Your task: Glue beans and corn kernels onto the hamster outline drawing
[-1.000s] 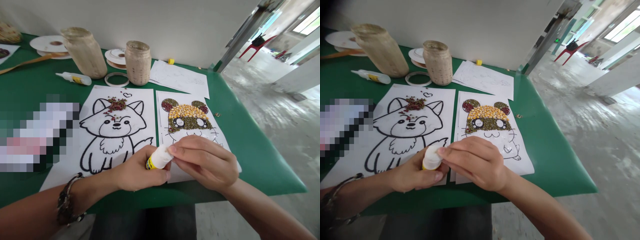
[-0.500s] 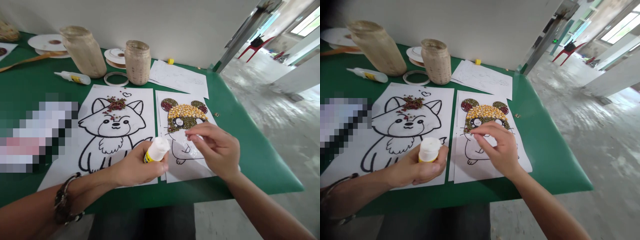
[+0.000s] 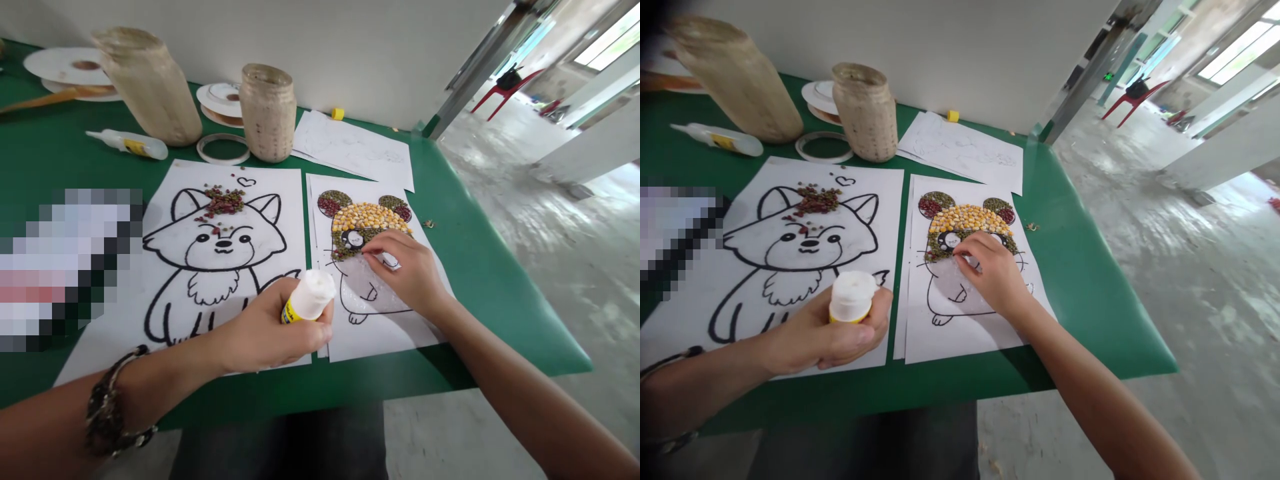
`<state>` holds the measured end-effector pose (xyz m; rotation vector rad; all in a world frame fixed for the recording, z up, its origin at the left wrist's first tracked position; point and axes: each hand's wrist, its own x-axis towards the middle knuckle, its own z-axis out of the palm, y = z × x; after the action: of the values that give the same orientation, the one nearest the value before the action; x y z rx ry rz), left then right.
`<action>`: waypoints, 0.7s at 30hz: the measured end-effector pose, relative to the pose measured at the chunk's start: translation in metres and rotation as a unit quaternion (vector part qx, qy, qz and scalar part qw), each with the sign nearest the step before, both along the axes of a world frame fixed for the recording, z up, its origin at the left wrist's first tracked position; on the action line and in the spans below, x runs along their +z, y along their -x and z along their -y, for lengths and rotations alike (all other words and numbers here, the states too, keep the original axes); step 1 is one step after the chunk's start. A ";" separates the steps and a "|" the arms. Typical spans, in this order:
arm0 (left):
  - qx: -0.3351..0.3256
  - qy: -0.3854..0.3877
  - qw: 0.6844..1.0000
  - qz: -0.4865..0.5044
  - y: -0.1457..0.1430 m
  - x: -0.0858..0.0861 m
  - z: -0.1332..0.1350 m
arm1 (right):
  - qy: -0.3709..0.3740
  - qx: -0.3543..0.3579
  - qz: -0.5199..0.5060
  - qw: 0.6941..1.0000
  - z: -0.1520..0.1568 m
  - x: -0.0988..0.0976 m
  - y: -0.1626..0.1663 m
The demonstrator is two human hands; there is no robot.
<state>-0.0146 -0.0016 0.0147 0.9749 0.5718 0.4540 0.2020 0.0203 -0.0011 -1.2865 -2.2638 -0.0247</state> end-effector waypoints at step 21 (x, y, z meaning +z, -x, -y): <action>-0.019 -0.051 0.998 0.008 0.002 0.000 -0.001 | 0.032 -0.004 0.037 0.999 -0.005 -0.004 0.003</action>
<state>-0.0163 -0.0008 0.0145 1.0774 0.5186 0.4597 0.1989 0.0254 -0.0049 -1.3473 -2.3397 -0.0020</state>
